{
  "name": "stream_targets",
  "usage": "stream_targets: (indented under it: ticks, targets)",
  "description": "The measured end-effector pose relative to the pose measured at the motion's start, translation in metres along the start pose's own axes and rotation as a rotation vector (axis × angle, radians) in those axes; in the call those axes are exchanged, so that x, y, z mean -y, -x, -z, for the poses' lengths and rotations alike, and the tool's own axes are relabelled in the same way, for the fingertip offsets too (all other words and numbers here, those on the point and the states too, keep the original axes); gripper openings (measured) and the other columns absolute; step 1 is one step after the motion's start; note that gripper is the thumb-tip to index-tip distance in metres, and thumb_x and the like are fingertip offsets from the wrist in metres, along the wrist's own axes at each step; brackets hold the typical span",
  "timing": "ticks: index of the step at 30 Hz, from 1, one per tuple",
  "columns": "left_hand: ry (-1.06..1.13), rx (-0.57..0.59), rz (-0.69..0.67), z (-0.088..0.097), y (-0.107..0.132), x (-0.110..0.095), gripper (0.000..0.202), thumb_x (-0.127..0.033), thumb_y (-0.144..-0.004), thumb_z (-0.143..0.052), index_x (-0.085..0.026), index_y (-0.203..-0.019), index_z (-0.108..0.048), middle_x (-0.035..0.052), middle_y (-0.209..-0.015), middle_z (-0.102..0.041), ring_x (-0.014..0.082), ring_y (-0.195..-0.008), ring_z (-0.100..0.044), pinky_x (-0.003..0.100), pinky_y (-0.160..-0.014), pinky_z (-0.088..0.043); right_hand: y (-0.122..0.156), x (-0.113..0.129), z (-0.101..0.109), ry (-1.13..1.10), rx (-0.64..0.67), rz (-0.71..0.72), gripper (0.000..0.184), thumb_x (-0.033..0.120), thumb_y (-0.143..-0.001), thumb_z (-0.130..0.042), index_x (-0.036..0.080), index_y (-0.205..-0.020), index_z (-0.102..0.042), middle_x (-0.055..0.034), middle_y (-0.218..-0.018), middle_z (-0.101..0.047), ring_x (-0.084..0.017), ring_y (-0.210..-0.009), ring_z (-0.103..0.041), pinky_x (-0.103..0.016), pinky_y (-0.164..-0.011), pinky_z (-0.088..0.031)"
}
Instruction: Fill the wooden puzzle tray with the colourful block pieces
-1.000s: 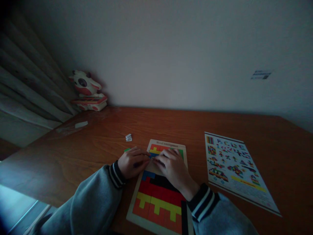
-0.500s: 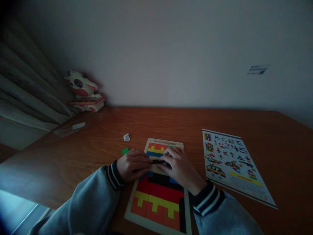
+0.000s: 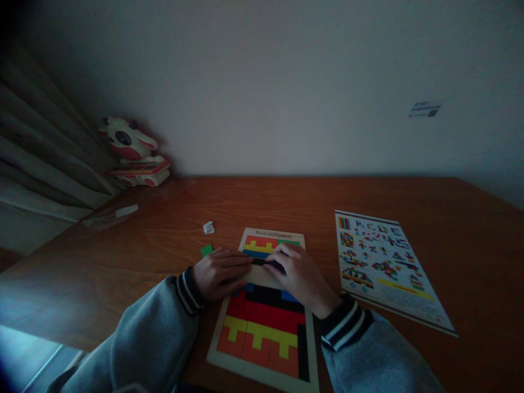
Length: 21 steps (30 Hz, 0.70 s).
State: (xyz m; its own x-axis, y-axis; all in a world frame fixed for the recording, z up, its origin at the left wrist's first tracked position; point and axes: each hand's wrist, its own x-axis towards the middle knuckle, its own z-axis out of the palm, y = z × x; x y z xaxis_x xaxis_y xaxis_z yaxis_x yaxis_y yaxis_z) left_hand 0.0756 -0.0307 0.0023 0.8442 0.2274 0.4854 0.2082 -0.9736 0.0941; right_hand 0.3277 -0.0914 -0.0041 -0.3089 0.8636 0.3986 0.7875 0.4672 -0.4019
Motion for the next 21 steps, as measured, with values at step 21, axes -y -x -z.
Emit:
stream_targets:
  ticks: [21]
  targets:
    - [0.042, 0.094, 0.094, -0.002, 0.003, 0.0, 0.043, -0.046, -0.094, -0.053, -0.018, -0.125, -0.061, 0.0123, -0.131, -0.062, 0.0276, -0.12, -0.058, 0.045, -0.094, -0.05, 0.001, -0.007, 0.009, -0.025, 0.004, 0.012, 0.025, 0.035, -0.093, -0.057, 0.027, -0.114, -0.069, -0.0062, -0.099, -0.06, -0.02, -0.093, -0.058, -0.039, -0.084, -0.051]
